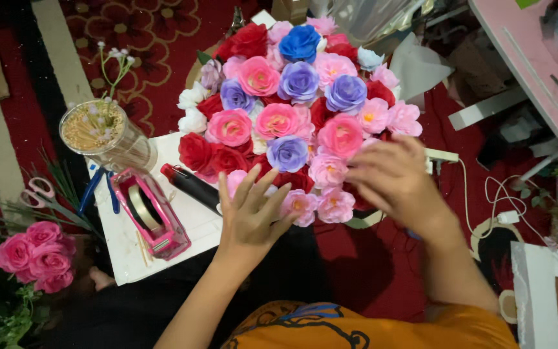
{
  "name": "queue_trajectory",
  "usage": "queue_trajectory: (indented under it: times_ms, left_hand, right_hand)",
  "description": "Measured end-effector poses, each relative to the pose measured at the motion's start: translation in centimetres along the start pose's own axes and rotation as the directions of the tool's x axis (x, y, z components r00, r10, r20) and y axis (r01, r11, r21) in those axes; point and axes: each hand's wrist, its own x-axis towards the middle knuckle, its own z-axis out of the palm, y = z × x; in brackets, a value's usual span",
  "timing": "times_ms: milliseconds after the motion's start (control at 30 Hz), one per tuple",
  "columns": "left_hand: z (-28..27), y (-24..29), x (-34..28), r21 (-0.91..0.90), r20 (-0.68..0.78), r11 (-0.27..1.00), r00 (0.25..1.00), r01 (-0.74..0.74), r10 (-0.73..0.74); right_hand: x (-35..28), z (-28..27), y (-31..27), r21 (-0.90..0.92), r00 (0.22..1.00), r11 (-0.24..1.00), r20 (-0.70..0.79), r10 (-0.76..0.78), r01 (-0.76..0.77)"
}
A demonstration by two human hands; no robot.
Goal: The person constructs a large floral arrangement by hand, taking artificial roses from a table and a pile on the floor and inserting them into a central base, then uses a wooden skewer and adhesive tape to prepare a single pink flower.
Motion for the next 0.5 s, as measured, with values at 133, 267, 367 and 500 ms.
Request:
queue_trajectory:
  times_ms: [133, 267, 367, 500]
  left_hand:
    - [2.0, 0.1, 2.5, 0.069, -0.155, 0.993, 0.982, -0.096, 0.106]
    - [2.8, 0.2, 4.8, 0.059, 0.004, 0.992, 0.994, -0.113, 0.113]
    - [3.4, -0.1, 4.9, 0.169, 0.012, 0.984, 0.998, -0.060, 0.059]
    - [2.8, -0.2, 4.7, 0.209, 0.039, 0.978, 0.999, -0.012, 0.004]
  right_hand:
    - [4.5, -0.2, 0.0, -0.098, 0.999, 0.994, -0.005, -0.053, 0.053]
    - [7.5, 4.5, 2.6, -0.203, 0.979, 0.958, 0.038, -0.201, 0.204]
    - [8.0, 7.6, 4.5, -0.301, 0.966, 0.919, 0.108, -0.234, 0.256]
    - [8.2, 8.5, 4.5, -0.380, 0.960, 0.884, 0.173, -0.221, 0.272]
